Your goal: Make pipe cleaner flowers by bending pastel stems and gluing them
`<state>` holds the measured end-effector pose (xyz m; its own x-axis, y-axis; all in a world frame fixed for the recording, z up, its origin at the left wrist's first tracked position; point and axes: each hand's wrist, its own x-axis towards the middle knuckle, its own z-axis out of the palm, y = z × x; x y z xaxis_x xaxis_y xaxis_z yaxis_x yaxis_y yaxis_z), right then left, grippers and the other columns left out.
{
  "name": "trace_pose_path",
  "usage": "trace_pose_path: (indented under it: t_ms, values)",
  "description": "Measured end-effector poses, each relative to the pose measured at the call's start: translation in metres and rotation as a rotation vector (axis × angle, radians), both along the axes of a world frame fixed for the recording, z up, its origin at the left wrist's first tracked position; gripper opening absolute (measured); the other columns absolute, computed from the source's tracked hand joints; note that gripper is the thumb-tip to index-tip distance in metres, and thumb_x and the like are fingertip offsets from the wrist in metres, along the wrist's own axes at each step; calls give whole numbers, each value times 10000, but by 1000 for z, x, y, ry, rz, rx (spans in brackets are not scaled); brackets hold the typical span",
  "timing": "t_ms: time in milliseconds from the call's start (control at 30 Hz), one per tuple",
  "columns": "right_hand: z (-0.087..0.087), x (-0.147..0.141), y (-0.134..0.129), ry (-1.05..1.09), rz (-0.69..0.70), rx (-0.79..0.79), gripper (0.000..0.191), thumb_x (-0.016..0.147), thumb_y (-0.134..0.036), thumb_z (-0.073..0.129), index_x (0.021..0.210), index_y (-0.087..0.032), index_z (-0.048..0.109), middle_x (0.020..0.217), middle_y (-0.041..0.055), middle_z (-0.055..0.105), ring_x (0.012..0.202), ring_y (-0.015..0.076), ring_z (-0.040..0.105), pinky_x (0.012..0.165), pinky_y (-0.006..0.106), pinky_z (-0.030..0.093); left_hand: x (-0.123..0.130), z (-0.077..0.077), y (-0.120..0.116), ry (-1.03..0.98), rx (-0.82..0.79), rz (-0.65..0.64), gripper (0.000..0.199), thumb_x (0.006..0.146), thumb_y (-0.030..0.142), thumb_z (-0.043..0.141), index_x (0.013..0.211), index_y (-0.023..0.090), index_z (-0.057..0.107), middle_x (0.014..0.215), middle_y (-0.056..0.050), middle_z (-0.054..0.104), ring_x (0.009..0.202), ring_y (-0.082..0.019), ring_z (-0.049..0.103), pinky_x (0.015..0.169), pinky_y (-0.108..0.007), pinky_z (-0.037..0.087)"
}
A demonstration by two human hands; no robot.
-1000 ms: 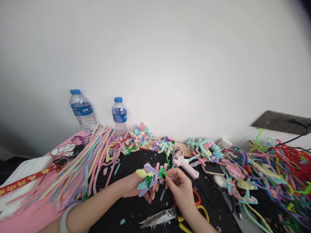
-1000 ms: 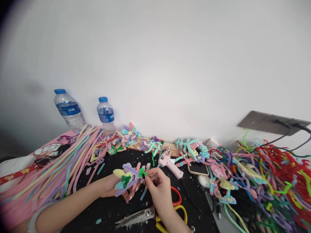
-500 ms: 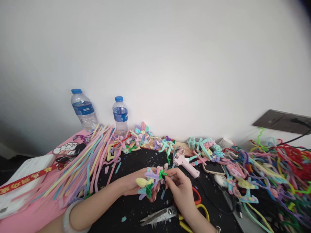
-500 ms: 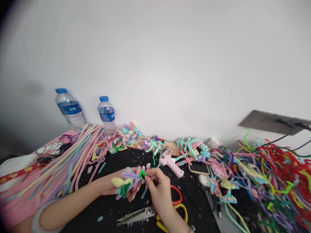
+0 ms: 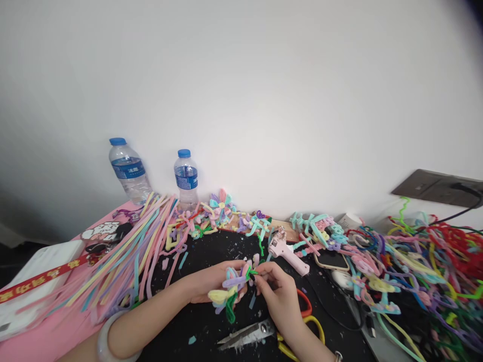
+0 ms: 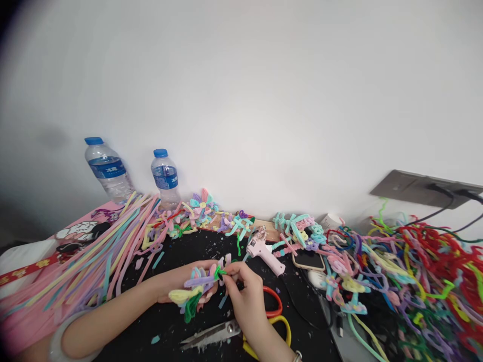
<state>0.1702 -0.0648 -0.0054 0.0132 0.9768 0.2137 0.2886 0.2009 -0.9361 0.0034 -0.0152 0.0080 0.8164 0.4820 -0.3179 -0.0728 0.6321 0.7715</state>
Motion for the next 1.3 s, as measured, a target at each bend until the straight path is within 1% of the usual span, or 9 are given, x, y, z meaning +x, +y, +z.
trace_pose_path:
  t_ms: [67,167,267,367,567,700,933,1100,1300]
  values:
    - [0,0,-1,-2,1,7,9,800,-187,551,805,-187,559,636,2,571,527,138,506,498,250,418,0,0,0,-4,-9,-3,170,729,279,619,854,180,560,581,3,560,488,-105,498,472,-198,398]
    - [0,1,-2,9,-17,49,110,816,-173,529,923,-196,526,737,21,595,575,146,540,529,255,449,-1,-2,1,-40,-47,-13,222,739,305,613,914,173,579,629,-21,592,517,-125,533,502,-225,416]
    - [3,2,-3,-51,-71,171,170,838,-147,486,999,-202,498,770,27,578,624,153,552,592,274,469,-4,-3,4,-66,-119,-24,333,786,415,533,865,107,630,731,-79,626,661,-179,600,609,-271,450]
    - [7,4,-3,-148,-94,315,208,847,-117,447,1027,-206,501,853,58,566,711,173,559,628,294,481,-8,-5,7,-99,-154,11,340,742,399,578,778,71,659,839,-108,643,840,-220,615,742,-279,445]
    - [13,5,-5,-462,41,501,352,837,-73,461,1132,-241,556,1134,101,556,1046,252,499,858,415,449,-11,-18,10,-193,-181,60,337,722,383,600,834,70,653,878,-120,648,905,-244,612,839,-340,417]
    - [12,5,-6,-575,85,503,409,840,-71,464,1203,-246,532,1237,93,522,1119,261,449,924,451,413,-12,-26,10,-220,-184,97,324,722,392,604,841,94,648,857,-93,651,869,-239,616,861,-395,396]
    - [12,5,-5,-576,144,467,490,861,-80,427,1320,-250,404,1307,84,475,1180,255,408,952,465,396,-11,-21,9,-229,-194,84,343,687,383,634,866,91,653,886,-93,650,864,-238,618,860,-394,392]
    - [10,5,-5,-631,154,438,495,867,-95,424,1336,-248,388,1340,87,443,1186,261,400,962,476,381,-11,-24,9,-233,-202,114,269,737,342,595,847,103,649,819,-78,658,796,-214,629,842,-402,405]
    - [9,5,-4,-657,166,397,488,874,-111,423,1340,-250,380,1355,78,425,1192,265,383,967,490,369,-11,-27,10,-275,-244,108,307,712,376,606,844,102,644,802,-66,668,763,-208,636,833,-397,416]
